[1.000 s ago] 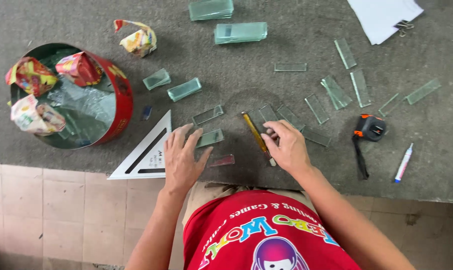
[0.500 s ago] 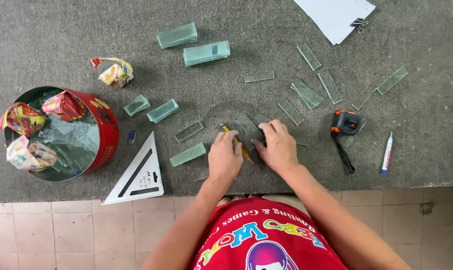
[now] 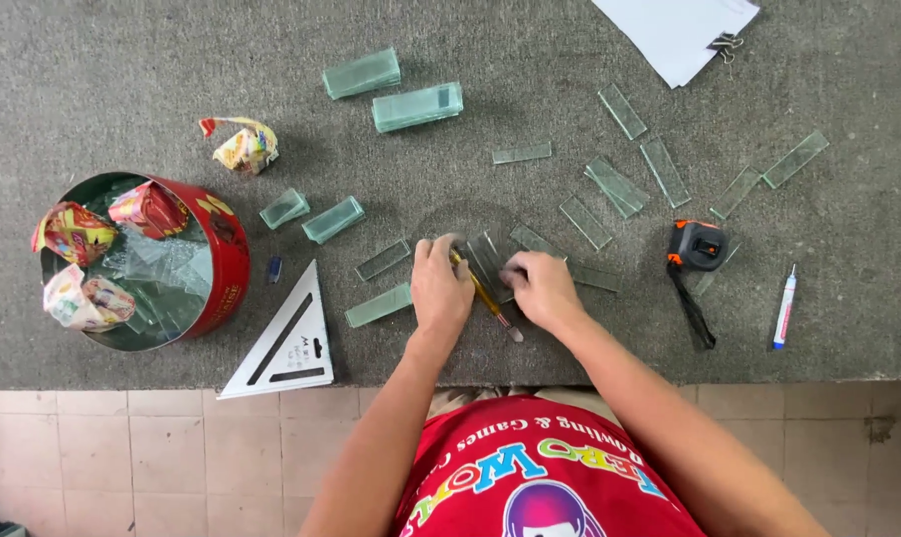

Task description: Sorting and inspecting small rectangular glass pieces on a workshop table.

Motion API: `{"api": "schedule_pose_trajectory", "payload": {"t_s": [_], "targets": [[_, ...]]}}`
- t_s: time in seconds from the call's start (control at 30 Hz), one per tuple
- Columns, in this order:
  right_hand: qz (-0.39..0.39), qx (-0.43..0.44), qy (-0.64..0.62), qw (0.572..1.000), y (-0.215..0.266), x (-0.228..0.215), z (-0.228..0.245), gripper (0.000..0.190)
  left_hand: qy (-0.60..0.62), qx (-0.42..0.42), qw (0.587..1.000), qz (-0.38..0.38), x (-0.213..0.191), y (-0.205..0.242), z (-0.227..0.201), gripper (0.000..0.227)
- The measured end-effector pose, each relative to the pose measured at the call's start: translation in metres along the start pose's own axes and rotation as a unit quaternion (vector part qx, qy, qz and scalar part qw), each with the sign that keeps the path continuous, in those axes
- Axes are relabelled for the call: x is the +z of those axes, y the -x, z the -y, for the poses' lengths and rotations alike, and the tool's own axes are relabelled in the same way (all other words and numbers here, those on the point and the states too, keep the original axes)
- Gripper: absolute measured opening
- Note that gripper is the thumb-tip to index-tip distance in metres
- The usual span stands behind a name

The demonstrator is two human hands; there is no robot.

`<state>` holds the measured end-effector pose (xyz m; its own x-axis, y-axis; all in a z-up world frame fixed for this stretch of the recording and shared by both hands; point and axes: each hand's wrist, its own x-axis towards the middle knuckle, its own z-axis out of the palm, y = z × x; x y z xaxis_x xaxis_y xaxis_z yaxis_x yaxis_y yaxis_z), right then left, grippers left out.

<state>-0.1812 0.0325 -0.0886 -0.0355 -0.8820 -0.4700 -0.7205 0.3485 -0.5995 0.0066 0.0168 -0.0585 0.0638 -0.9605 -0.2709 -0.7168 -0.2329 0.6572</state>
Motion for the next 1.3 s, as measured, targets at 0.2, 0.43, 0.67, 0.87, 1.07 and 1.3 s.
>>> {"api": "schedule_pose_trajectory", "payload": {"t_s": [0.2,0.43,0.67,0.87,1.07,1.3], "targets": [[-0.029,-0.051,0.094,0.994,0.004,-0.001,0.026,0.026,-0.156,0.099,0.983,0.015,0.008,-0.024,-0.003,0.048],[0.000,-0.009,0.118,0.993,0.011,0.006,0.039,0.048,-0.225,0.060,0.967,0.105,0.024,-0.052,0.009,0.062],[0.015,0.051,0.032,0.998,-0.003,-0.006,0.039,0.031,-0.188,0.100,0.963,0.165,-0.020,-0.057,0.003,0.047],[0.067,0.039,-0.373,0.925,0.014,-0.048,0.044,0.019,0.142,0.027,0.968,0.204,-0.074,-0.052,-0.002,0.032],[0.078,0.016,-0.446,0.891,0.013,-0.069,0.060,0.022,0.169,0.118,0.950,0.235,-0.126,-0.032,-0.045,0.069],[0.048,-0.098,-0.299,0.948,0.011,-0.102,0.114,0.037,0.062,0.232,0.960,0.143,-0.143,-0.048,-0.040,0.043]]}}
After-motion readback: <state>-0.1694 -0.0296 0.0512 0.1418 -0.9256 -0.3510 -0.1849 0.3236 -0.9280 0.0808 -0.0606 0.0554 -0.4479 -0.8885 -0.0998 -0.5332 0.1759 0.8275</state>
